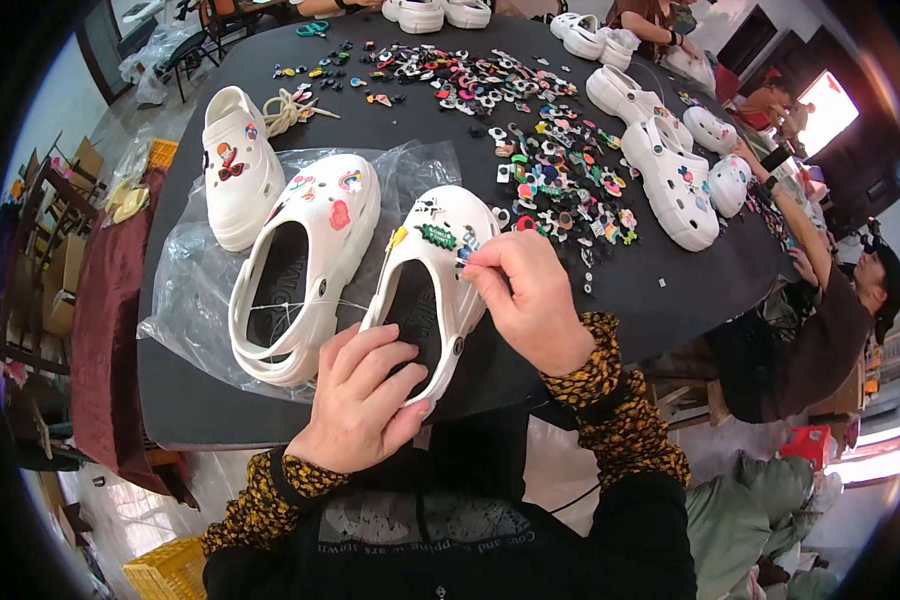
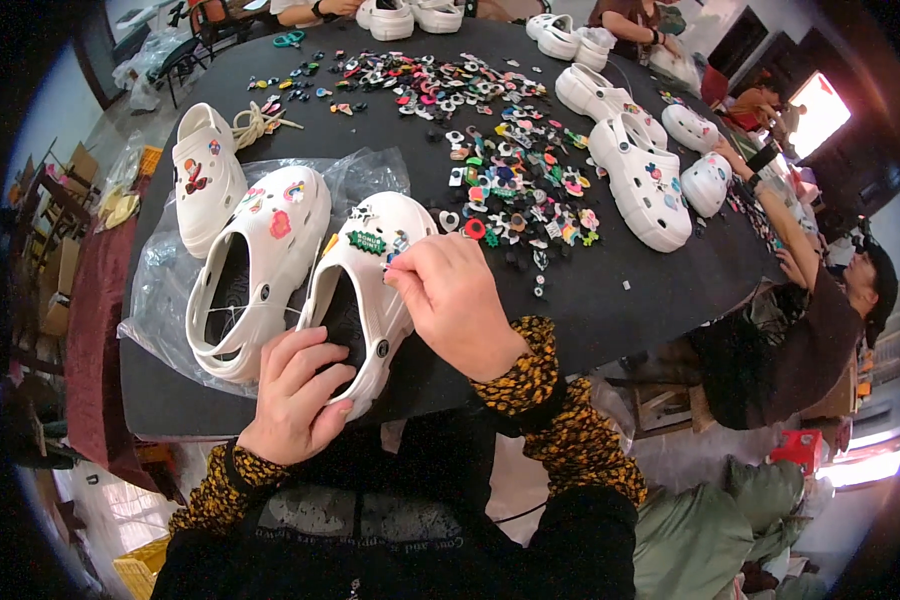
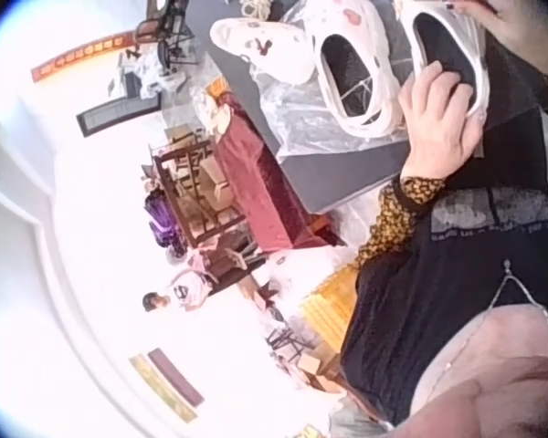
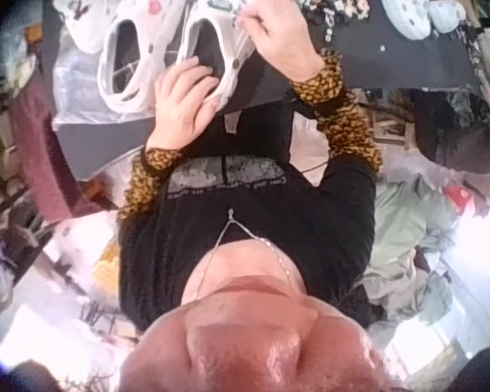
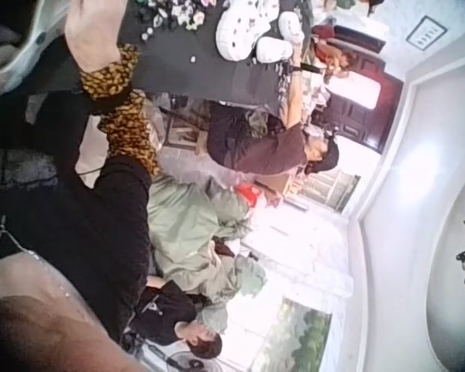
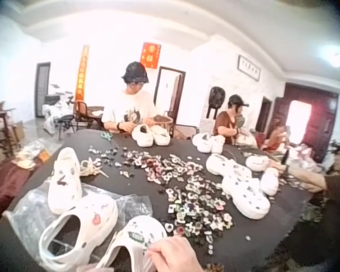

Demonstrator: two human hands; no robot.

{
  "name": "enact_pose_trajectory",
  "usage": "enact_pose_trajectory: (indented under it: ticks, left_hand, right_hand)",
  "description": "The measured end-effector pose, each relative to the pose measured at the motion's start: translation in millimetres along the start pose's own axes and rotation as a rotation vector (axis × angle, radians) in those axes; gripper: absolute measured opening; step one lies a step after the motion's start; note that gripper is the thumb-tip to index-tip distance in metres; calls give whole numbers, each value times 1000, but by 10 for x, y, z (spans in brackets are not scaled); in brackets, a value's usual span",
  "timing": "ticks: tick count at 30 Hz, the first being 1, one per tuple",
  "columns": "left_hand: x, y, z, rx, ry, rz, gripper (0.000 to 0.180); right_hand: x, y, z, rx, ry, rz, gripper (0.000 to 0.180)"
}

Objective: Manually attach decorative charms to the holes of rubber clogs.

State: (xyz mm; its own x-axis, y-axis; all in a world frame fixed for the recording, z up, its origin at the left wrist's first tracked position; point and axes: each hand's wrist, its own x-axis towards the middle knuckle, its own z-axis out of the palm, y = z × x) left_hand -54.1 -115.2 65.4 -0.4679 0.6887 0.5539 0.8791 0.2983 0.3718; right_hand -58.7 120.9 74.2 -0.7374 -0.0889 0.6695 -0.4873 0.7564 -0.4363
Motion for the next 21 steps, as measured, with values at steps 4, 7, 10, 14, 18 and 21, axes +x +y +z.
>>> enact_pose_trajectory:
  ticks: [4, 7, 10, 14, 18, 21]
  left_hand:
    - [4, 8, -32, 11, -28, 6, 28]
    - [34, 46, -76, 69, -66, 8, 32]
    - [124, 145, -133, 135, -53, -27, 36]
    - [250, 200, -140, 118, 0, -9, 40]
    - [410, 139, -110, 42, -102, -61, 50]
    - [529, 159, -136, 49, -141, -64, 52]
  right_hand:
    - [-63, -66, 94, -84, 32, -70, 13]
    - [-103, -91, 79, -85, 43, -55, 14]
    - [-141, -80, 45, -63, 35, -27, 14]
    - [-155, -55, 53, -8, 40, -7, 14]
    - [-141, -67, 65, 112, 57, 105, 10]
    - [-142, -67, 67, 168, 72, 175, 8]
